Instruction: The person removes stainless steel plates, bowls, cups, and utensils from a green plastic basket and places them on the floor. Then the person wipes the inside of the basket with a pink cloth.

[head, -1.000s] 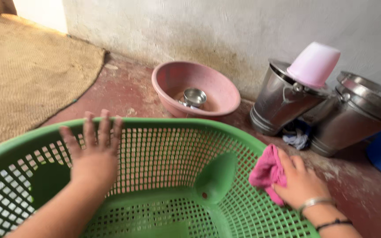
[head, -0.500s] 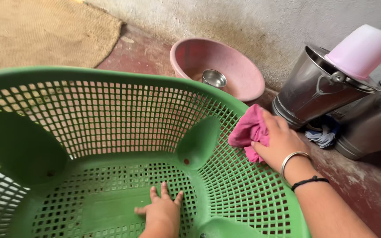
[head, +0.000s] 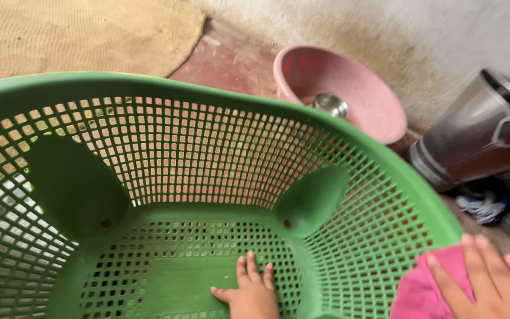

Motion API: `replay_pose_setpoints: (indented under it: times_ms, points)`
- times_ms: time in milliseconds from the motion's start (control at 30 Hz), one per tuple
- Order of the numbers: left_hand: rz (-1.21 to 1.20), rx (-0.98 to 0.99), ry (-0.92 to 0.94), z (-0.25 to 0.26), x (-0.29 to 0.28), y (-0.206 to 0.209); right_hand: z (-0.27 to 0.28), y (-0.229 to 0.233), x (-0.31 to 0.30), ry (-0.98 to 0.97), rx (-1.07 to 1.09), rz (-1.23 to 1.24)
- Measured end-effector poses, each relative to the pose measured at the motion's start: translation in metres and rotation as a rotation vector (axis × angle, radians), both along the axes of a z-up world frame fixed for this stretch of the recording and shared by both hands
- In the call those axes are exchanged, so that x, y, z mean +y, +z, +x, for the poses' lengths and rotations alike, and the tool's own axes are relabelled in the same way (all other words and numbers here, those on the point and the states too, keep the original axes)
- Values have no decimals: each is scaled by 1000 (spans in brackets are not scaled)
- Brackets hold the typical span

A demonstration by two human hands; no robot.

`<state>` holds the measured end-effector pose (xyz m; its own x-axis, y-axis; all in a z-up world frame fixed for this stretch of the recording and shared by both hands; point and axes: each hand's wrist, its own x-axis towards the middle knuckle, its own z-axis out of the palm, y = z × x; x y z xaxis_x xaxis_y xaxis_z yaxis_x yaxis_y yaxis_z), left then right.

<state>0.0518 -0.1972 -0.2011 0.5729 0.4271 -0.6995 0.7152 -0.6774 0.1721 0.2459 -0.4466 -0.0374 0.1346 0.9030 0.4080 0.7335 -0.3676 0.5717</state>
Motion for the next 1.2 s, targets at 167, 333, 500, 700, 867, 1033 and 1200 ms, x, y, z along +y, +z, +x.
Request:
replay_pose_setpoints:
  times_ms: [167, 333, 500, 700, 867, 1033, 1200]
  points:
    - [-45, -32, 76, 3, -14, -38, 13, -33, 57, -182, 88, -151]
    - [349, 59, -259, 19, -23, -116, 3, -73, 113, -266, 346, -505]
    - [1034, 534, -888, 27, -27, -153, -21, -64, 123, -181, 628, -875]
    - [516, 215, -480, 26, -25, -156, -29, 29, 112, -722, 950, -1091]
    - [1830, 1170, -1752, 28, -27, -162, 6, 50, 114, -92, -148, -301]
    - [1836, 1203, -1701, 22, -29, -173, 27, -34, 129, 85, 211, -142]
    - [1811, 1137, -1556, 22, -22, -174, 27, -118, 131, 196, 426, -567]
